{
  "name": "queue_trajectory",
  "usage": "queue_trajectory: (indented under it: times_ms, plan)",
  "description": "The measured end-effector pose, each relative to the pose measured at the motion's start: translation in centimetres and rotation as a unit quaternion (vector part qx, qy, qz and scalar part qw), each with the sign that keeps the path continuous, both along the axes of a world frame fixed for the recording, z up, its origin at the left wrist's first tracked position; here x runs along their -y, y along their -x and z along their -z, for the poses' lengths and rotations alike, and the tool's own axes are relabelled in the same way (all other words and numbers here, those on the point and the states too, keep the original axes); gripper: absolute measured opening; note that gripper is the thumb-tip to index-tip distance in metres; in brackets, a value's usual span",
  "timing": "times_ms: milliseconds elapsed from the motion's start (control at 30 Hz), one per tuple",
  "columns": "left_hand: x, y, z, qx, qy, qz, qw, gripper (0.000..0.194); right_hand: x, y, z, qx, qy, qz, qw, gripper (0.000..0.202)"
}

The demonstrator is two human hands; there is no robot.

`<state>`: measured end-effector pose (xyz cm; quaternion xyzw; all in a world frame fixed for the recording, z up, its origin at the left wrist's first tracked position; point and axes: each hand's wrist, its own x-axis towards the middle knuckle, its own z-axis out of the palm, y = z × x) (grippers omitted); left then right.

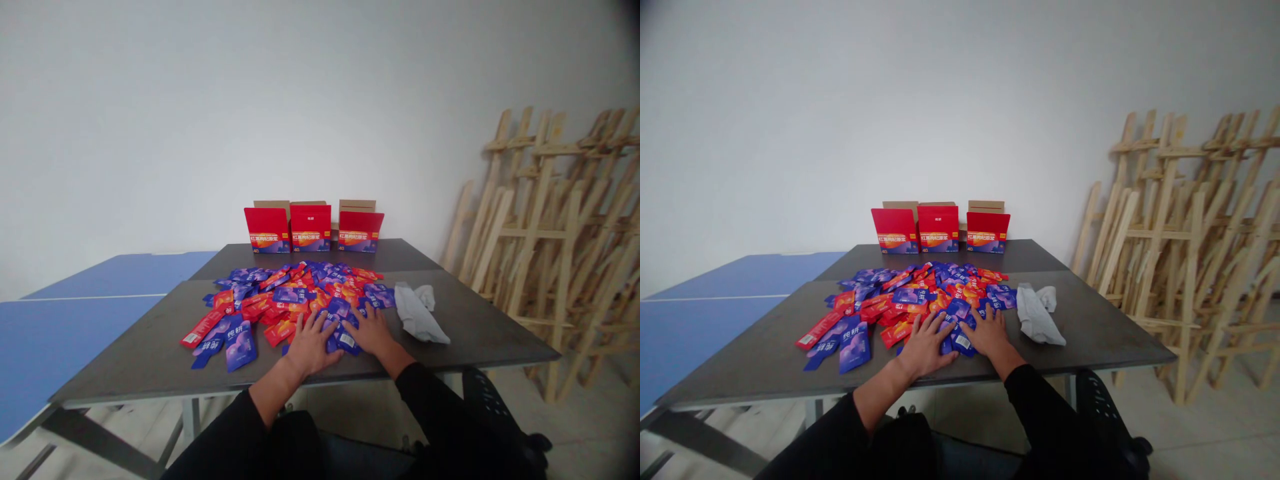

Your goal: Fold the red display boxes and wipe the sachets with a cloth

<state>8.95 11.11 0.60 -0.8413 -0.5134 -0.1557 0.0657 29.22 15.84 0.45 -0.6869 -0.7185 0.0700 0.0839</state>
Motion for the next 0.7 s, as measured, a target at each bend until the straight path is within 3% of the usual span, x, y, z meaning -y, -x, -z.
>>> queue_trajectory:
  times_ms: [433,700]
  plan:
    - [-2.2,1.8,-1.3,0.014,0.028,-0.006,0.999,0.075,-1.5,3.3,-1.5,-0.032,0.009,0.036,0.999,0.070]
    - [-3.8,3.2,-1.6,0.022,0.036,-0.028,0.999,0.073,-2.5,4.9,-1.8,-0.026,0.010,0.015,1.000,0.069]
